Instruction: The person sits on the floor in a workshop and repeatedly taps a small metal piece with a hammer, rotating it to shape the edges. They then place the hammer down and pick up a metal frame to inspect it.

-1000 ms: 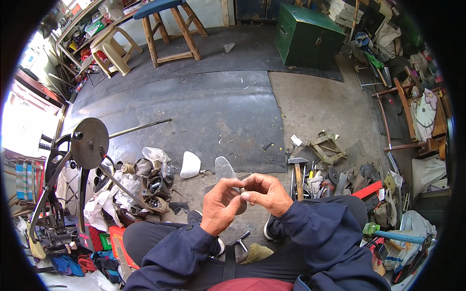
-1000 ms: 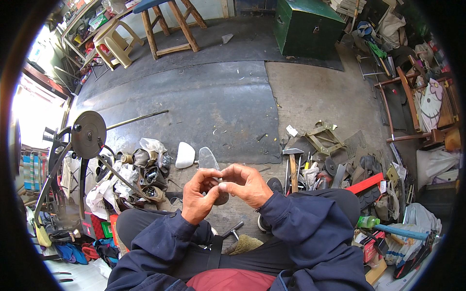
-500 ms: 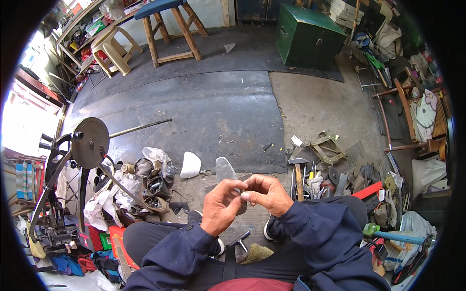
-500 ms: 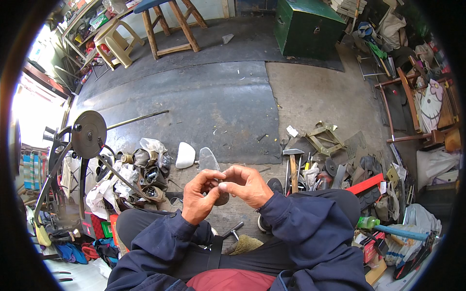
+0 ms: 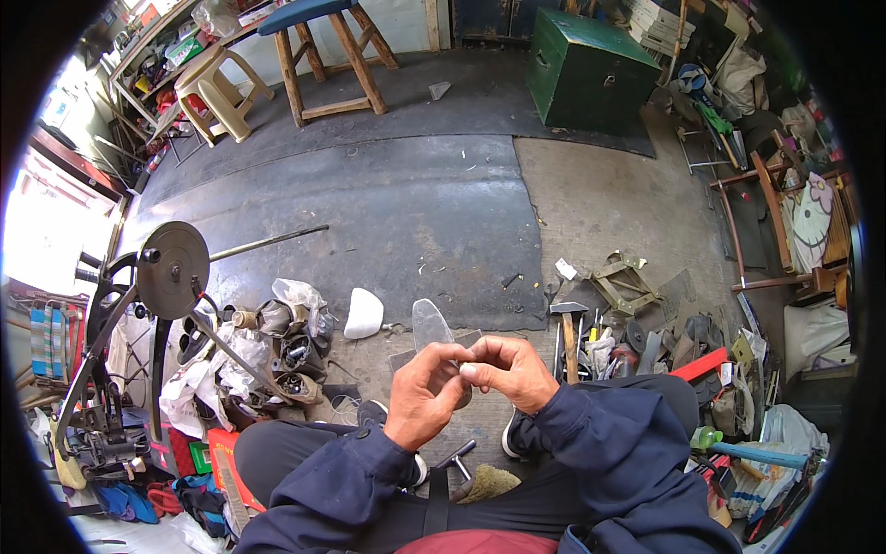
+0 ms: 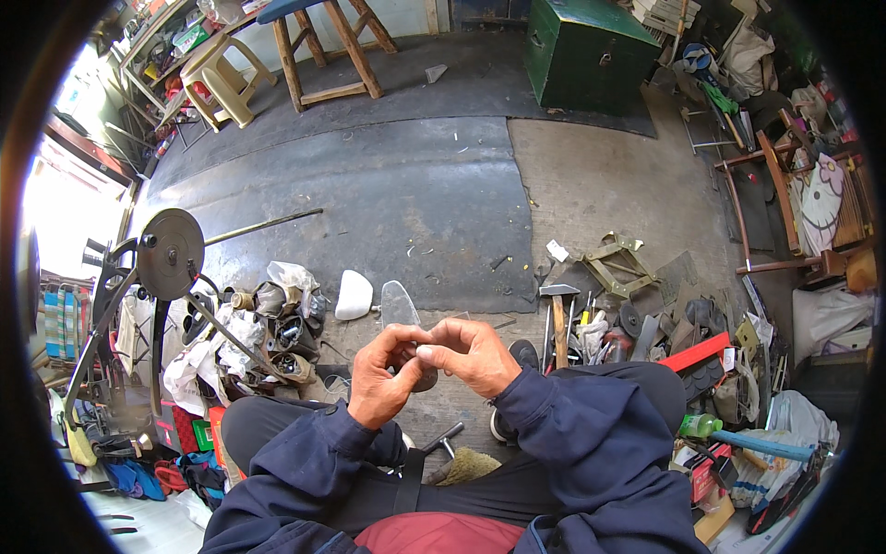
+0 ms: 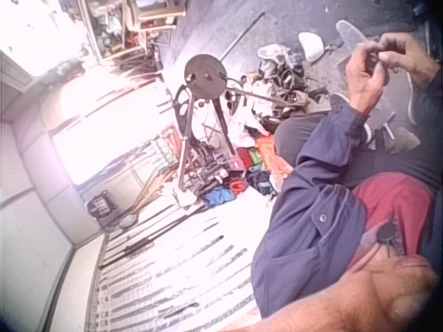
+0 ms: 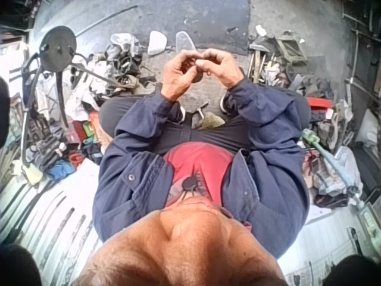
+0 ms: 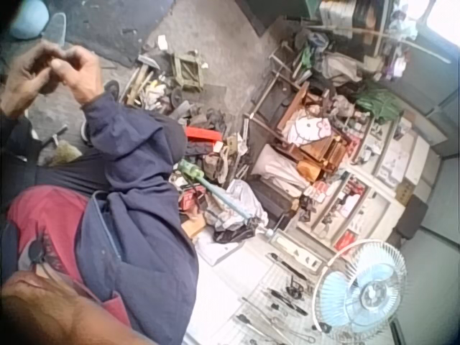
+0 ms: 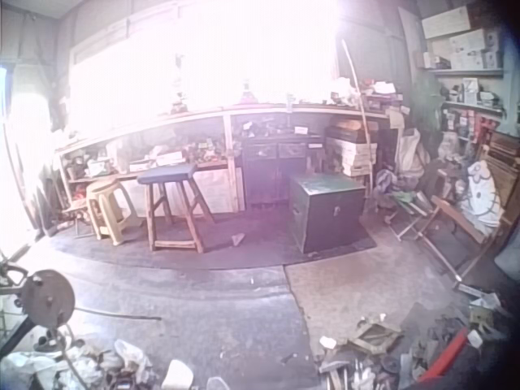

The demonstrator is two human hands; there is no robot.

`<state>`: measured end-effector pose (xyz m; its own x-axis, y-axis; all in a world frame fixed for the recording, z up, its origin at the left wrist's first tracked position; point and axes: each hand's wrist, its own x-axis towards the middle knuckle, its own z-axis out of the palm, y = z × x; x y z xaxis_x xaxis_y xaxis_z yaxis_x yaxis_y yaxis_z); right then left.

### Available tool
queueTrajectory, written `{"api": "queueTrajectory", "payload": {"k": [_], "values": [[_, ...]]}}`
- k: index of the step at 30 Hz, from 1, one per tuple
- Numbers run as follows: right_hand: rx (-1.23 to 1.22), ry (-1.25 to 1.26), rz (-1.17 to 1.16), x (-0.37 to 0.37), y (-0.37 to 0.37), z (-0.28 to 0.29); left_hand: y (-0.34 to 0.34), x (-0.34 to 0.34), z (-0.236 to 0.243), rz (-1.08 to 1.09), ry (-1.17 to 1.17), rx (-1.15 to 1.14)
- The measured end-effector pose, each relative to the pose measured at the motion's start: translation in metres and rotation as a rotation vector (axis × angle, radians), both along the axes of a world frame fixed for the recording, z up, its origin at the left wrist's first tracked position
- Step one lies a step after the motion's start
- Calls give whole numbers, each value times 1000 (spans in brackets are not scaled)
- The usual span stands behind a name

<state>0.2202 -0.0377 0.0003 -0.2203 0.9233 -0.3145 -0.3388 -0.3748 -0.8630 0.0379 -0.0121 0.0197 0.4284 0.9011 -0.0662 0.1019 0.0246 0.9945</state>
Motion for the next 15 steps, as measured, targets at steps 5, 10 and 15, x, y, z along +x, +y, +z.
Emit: {"api": "queueTrajectory", "payload": {"k": [5, 10, 15], "values": [[-1, 5, -2, 0, 0, 0, 0, 1, 1, 13, 6, 5], [9, 20, 5, 0, -1, 2, 1, 1, 4, 0, -20, -37], [-5, 31, 38, 2, 0, 3, 1, 1, 6, -7, -25, -32]]}}
